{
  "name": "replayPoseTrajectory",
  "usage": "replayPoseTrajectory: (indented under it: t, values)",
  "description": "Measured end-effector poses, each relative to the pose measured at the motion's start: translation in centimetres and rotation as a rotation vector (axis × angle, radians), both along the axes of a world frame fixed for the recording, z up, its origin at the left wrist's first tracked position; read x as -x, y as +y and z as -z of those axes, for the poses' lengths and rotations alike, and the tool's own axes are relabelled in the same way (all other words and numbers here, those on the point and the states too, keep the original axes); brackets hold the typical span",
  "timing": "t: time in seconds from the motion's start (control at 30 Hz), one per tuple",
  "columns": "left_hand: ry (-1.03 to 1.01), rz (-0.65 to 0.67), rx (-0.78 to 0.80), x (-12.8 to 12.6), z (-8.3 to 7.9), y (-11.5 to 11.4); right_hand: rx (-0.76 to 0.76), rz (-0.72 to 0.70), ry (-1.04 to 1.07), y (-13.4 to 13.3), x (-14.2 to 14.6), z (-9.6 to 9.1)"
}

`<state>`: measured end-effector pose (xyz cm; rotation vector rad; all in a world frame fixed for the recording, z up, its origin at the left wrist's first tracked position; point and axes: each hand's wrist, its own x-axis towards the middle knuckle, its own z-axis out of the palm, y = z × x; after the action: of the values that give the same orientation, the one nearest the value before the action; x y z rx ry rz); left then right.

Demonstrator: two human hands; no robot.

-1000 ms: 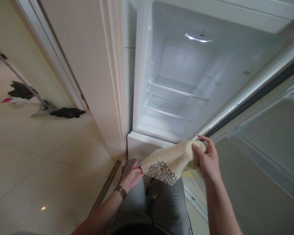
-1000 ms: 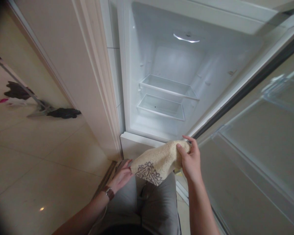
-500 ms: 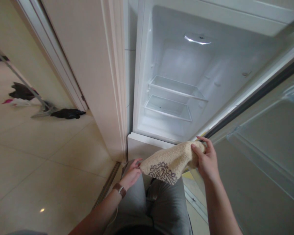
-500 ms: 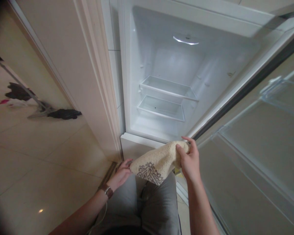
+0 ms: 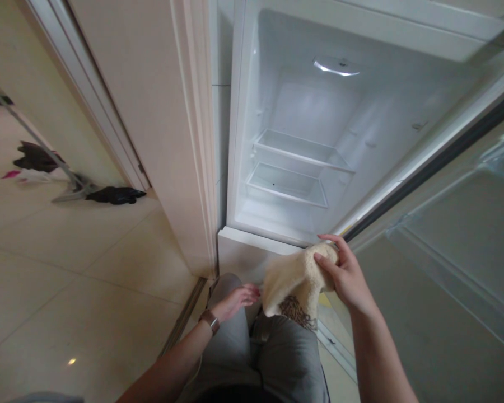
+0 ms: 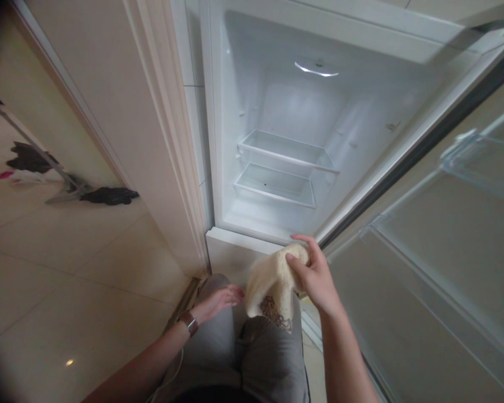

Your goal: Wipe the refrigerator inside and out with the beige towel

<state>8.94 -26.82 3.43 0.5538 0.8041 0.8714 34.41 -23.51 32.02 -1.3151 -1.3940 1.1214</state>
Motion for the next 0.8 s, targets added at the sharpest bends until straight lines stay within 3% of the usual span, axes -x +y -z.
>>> replayPoseTrajectory:
  t: [0.13, 0.3, 0.57, 0.7, 0.8]
  values:
    - [-0.089, 0.042, 0.021, -2.6, -1.1, 0.9, 0.024, -0.140, -0.066, -0.4, 0.2, 0.0]
    - [-0.144, -0.064, -0.012, -3.9, -2.8, 1.6, 0.044, -0.111, -0.069, -0.2, -1.0, 0.4]
    - [-0.110, -0.325, -0.132, 1.3, -7.3, 4.5, 0.036, 0.080, -0.079, 2.2, -4.9, 2.9]
    - [-0.082, -0.366, -0.196, 4.2, -11.0, 6.3, 0.086, 0.145, 0.009, 4.1, -5.9, 4.7]
    - [-0.018, -0.382, -0.269, 5.9, -14.4, 7.7, 0.141, 0.129, 0.079, 5.4, -5.6, 5.0]
